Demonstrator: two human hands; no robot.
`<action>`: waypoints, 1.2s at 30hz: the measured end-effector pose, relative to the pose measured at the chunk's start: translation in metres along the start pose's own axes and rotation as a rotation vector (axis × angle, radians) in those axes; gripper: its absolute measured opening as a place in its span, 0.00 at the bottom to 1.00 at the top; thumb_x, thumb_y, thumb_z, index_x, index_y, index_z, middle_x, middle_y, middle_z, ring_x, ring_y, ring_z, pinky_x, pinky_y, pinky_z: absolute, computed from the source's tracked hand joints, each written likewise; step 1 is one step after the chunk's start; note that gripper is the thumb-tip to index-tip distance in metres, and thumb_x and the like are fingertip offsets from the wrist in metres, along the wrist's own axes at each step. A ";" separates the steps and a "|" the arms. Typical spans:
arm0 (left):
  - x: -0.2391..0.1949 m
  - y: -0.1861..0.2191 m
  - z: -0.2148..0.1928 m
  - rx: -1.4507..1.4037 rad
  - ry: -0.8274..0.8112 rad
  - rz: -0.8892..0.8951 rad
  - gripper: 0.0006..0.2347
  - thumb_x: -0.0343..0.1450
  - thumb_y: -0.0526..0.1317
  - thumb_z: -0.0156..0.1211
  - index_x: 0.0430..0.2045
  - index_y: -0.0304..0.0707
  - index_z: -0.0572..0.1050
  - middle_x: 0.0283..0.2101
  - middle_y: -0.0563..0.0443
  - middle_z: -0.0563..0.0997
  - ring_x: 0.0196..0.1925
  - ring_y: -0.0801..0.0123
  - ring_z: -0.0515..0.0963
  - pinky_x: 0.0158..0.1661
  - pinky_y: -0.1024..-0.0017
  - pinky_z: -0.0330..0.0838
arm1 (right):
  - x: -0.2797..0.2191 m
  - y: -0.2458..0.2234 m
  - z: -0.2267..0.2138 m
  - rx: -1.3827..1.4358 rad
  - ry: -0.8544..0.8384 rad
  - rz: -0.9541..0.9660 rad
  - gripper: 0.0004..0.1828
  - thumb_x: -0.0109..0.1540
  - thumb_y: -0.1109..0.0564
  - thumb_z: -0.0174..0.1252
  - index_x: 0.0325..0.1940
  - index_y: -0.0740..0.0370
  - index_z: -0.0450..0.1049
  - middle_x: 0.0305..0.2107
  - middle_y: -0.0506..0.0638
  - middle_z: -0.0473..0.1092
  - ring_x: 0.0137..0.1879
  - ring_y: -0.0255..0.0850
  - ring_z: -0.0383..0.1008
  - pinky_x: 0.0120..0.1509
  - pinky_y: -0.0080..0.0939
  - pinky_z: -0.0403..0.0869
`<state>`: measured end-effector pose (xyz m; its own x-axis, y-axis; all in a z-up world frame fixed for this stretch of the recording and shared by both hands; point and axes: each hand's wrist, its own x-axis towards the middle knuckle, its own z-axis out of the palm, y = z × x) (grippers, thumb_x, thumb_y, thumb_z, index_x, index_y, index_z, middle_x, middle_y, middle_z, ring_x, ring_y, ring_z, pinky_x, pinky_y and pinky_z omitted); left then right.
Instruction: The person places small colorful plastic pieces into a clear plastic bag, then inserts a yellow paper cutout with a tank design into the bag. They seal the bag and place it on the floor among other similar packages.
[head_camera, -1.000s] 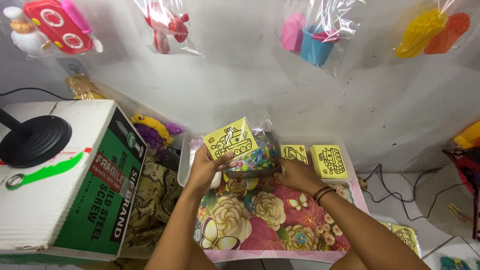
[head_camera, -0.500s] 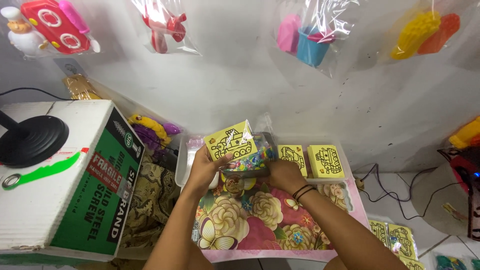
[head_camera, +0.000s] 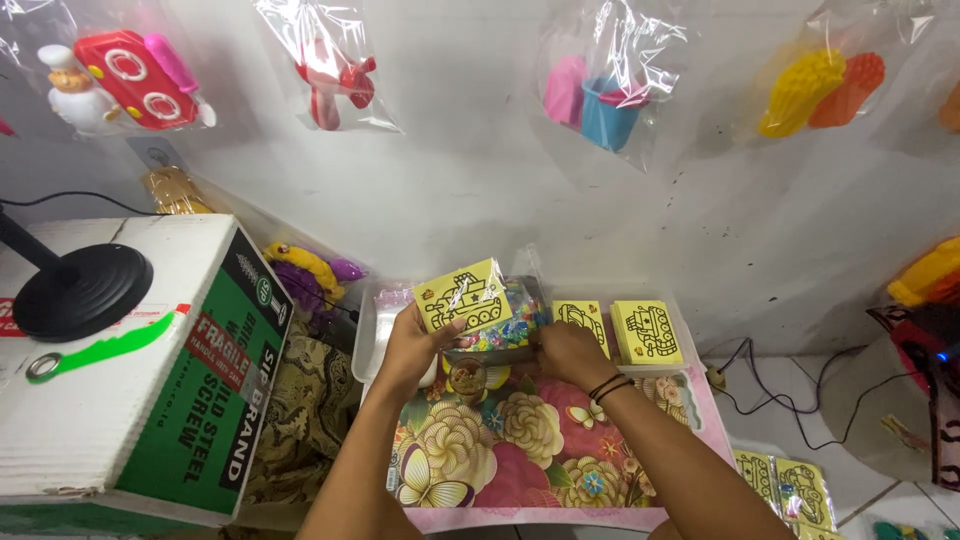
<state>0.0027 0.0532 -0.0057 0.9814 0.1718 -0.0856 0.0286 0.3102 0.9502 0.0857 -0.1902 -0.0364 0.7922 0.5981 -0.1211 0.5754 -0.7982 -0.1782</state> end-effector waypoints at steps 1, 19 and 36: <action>0.000 -0.001 -0.001 0.000 -0.001 0.000 0.15 0.68 0.25 0.65 0.47 0.19 0.70 0.37 0.36 0.81 0.35 0.59 0.84 0.36 0.60 0.88 | -0.001 -0.003 -0.005 0.000 0.000 0.001 0.14 0.60 0.55 0.53 0.39 0.65 0.81 0.25 0.60 0.75 0.37 0.58 0.80 0.41 0.55 0.79; 0.005 -0.006 -0.003 0.026 -0.010 0.011 0.16 0.67 0.24 0.64 0.47 0.18 0.70 0.37 0.33 0.82 0.35 0.57 0.85 0.37 0.60 0.87 | -0.021 0.009 -0.039 0.425 0.273 0.016 0.08 0.55 0.54 0.64 0.35 0.58 0.79 0.33 0.58 0.73 0.39 0.53 0.75 0.46 0.56 0.74; -0.004 -0.012 0.025 -0.004 -0.014 -0.139 0.15 0.66 0.27 0.69 0.42 0.28 0.71 0.32 0.36 0.83 0.29 0.50 0.87 0.25 0.63 0.84 | -0.055 0.025 -0.076 1.465 0.569 0.125 0.27 0.58 0.68 0.63 0.60 0.64 0.65 0.29 0.57 0.70 0.31 0.47 0.80 0.36 0.46 0.84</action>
<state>0.0035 0.0257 -0.0097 0.9706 0.1143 -0.2118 0.1633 0.3341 0.9283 0.0722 -0.2488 0.0400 0.9814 0.1631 0.1013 0.0816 0.1231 -0.9890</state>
